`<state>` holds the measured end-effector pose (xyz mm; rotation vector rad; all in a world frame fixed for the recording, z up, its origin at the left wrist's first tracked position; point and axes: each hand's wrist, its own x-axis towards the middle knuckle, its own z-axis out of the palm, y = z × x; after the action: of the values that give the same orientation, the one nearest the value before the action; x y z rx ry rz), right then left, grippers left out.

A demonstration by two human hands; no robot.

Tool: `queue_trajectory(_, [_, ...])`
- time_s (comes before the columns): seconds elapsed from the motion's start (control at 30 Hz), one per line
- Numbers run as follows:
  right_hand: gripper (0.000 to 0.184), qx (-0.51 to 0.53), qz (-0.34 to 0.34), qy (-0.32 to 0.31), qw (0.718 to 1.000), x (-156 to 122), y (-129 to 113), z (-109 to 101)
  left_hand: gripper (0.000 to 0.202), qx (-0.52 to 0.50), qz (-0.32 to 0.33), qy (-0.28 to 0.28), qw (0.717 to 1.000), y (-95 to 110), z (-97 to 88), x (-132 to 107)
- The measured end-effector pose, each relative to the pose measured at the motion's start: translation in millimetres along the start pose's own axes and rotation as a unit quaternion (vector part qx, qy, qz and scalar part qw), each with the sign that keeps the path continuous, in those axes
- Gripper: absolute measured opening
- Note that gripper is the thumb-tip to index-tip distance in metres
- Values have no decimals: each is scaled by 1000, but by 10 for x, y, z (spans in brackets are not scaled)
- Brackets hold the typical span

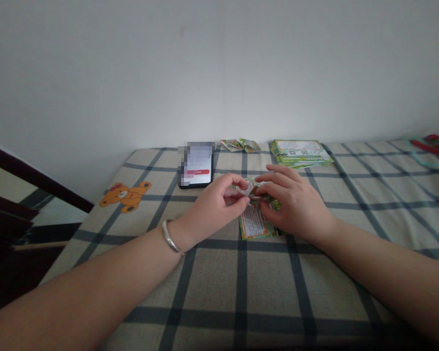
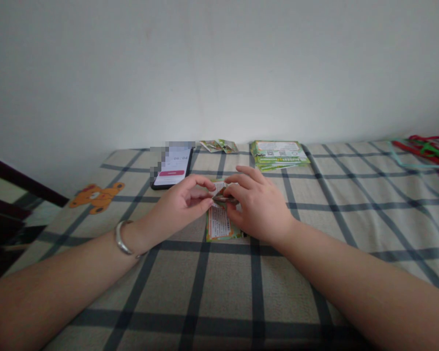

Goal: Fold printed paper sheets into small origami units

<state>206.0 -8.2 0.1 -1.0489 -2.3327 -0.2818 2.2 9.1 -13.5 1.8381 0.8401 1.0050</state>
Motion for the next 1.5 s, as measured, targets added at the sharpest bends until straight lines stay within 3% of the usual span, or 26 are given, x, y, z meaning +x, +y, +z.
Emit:
queue_trajectory(0.27, [16,-28,17,-38,999,26,-51,-21,21,30,38,0,999,-17,36,-16])
queue_trajectory(0.63, [9,-32,19,-39,999,68,-52,-10,20,28,40,0,999,24,58,-32])
queue_trajectory(0.8, [10,-36,27,-55,997,75,-68,-7,22,146,82,12,986,30,36,-25])
queue_trajectory(1.07, [12,3,63,-77,995,45,-37,18,24,166,98,15,981,8,6,-3])
queue_trajectory(1.33, [12,30,50,-78,995,32,10,35,19,268,136,-17,954,32,-57,25])
queue_trajectory(1.5, [19,-56,21,-67,996,47,-37,-44,6,410,141,-39,900,85,-70,-6])
